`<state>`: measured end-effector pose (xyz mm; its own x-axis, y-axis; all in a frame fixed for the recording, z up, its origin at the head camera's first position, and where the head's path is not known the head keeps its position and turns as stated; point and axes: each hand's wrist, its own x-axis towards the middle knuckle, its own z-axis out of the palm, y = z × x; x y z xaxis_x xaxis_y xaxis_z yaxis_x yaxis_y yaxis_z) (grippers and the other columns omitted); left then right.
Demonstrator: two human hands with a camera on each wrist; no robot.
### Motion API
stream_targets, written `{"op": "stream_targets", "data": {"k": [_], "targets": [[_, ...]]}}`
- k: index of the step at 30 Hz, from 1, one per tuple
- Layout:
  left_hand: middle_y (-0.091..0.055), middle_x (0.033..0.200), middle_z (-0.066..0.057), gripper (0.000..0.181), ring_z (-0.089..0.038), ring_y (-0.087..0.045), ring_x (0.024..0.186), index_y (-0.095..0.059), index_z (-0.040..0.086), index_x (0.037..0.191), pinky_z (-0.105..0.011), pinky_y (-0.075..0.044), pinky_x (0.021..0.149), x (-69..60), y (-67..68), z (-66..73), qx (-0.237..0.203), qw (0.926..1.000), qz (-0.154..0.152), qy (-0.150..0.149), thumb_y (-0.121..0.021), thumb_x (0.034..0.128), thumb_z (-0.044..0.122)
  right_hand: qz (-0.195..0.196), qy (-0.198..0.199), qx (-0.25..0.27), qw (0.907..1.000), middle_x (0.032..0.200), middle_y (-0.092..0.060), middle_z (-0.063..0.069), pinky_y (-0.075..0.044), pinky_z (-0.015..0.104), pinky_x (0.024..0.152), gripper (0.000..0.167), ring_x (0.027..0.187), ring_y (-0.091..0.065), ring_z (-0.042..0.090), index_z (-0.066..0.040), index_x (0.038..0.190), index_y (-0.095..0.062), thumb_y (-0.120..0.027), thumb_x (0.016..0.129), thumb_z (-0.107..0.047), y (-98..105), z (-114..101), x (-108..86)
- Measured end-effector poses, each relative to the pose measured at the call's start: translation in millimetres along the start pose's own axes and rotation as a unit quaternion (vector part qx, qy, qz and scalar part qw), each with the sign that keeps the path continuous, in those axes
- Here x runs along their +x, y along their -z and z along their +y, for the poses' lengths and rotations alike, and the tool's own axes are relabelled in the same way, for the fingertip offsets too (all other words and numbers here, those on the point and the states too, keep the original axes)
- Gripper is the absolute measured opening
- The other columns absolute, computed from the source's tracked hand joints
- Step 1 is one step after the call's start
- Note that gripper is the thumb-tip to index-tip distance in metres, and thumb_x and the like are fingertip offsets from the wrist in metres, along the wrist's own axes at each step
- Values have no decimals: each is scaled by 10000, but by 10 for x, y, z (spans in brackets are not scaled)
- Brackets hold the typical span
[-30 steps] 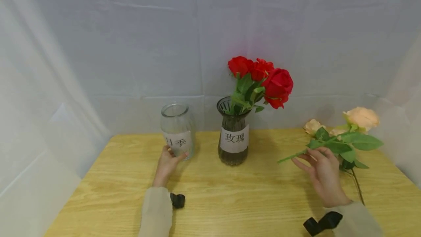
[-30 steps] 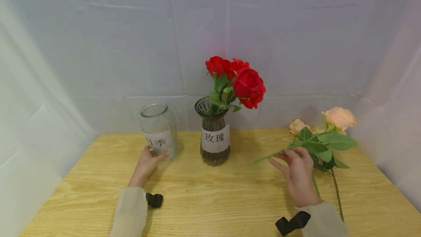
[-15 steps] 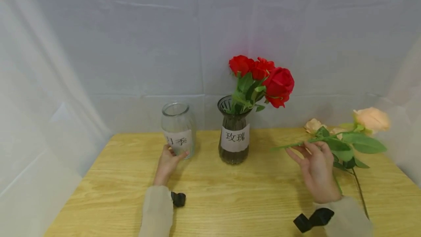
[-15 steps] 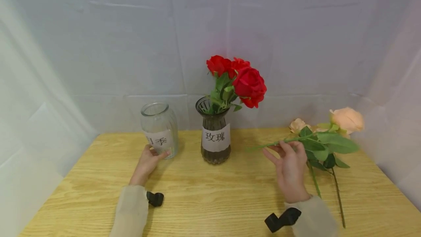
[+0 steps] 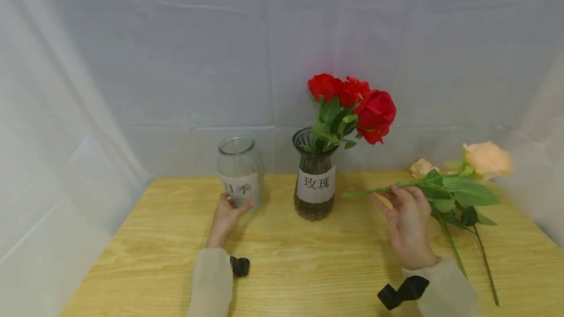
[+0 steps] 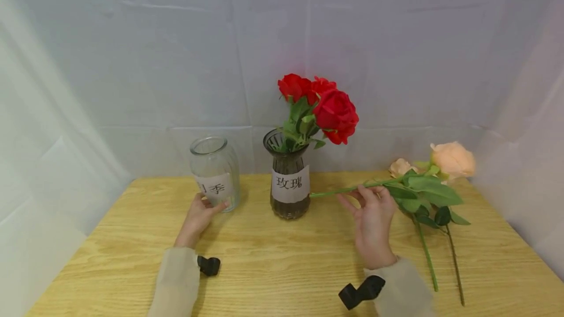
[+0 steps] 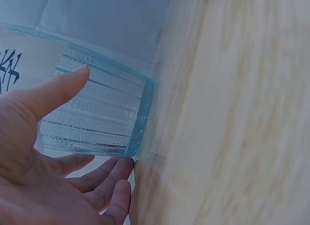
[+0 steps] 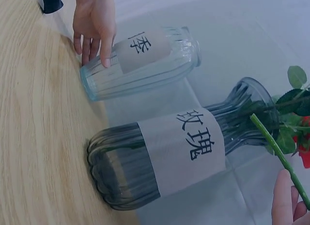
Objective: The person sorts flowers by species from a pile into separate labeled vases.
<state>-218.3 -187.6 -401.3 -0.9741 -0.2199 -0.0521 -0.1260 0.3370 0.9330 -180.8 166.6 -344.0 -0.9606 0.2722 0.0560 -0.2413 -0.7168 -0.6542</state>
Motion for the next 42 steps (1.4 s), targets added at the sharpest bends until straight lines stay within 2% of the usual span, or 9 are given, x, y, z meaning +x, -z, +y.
{"op": "stream_targets", "data": {"k": [7,14,22,27,33,38,42], "targets": [[-387,1450,-393,801,-510,-415,1335,-197,-112,1520,-598,-384,1080,-2,5,-4,50,10000,-8,-26,-703,955,147,34,-43,-74,10000,782,-601,61,-613,407,772,274,704,-636,170,-34,765,-472,-480,1004,99,-124,92,-17],[-388,1446,-404,797,-517,-416,1333,-205,-121,1510,-600,-383,1082,-12,10,10,31,10000,-8,-30,-707,955,150,47,-182,-288,9994,839,-557,60,-613,407,781,206,715,-600,165,-27,853,-430,-423,1044,49,-233,193,-54],[-394,1441,-402,797,-515,-418,1334,-198,-128,1511,-602,-368,1095,-4,-4,-10,-18,10000,-47,21,-702,950,131,-103,-225,-27,9997,878,-551,80,-612,412,782,186,731,-625,195,-14,879,-428,-389,1050,50,-281,304,-102],[-389,1443,-399,799,-513,-416,1335,-187,-119,1518,-603,-368,1094,3,0,-1,-44,10000,-25,35,-697,955,128,-248,-115,191,9994,840,-541,92,-613,435,778,196,709,-650,213,8,854,-455,-415,1034,75,-355,368,-106],[-395,1437,-404,793,-515,-424,1328,-192,-122,1514,-601,-381,1085,10,1,-2,-5,10000,-17,9,-697,957,133,-72,22,86,9999,796,-531,94,-617,424,760,260,679,-651,205,-15,785,-409,-427,1024,86,-461,454,-91],[-402,1436,-402,801,-510,-430,1328,-198,-123,1513,-595,-389,1080,13,-2,8,67,10000,5,4,-704,955,149,17,108,-88,9999,862,-505,81,-613,407,781,250,716,-635,187,-40,817,-349,-431,1027,67,-534,512,-98],[-396,1438,-406,804,-514,-426,1329,-196,-124,1513,-598,-385,1082,4,5,7,66,10000,5,12,-705,954,149,100,135,-27,9999,887,-513,88,-612,400,782,214,725,-632,177,-25,847,-371,-448,1024,66,-586,561,-125]]}}
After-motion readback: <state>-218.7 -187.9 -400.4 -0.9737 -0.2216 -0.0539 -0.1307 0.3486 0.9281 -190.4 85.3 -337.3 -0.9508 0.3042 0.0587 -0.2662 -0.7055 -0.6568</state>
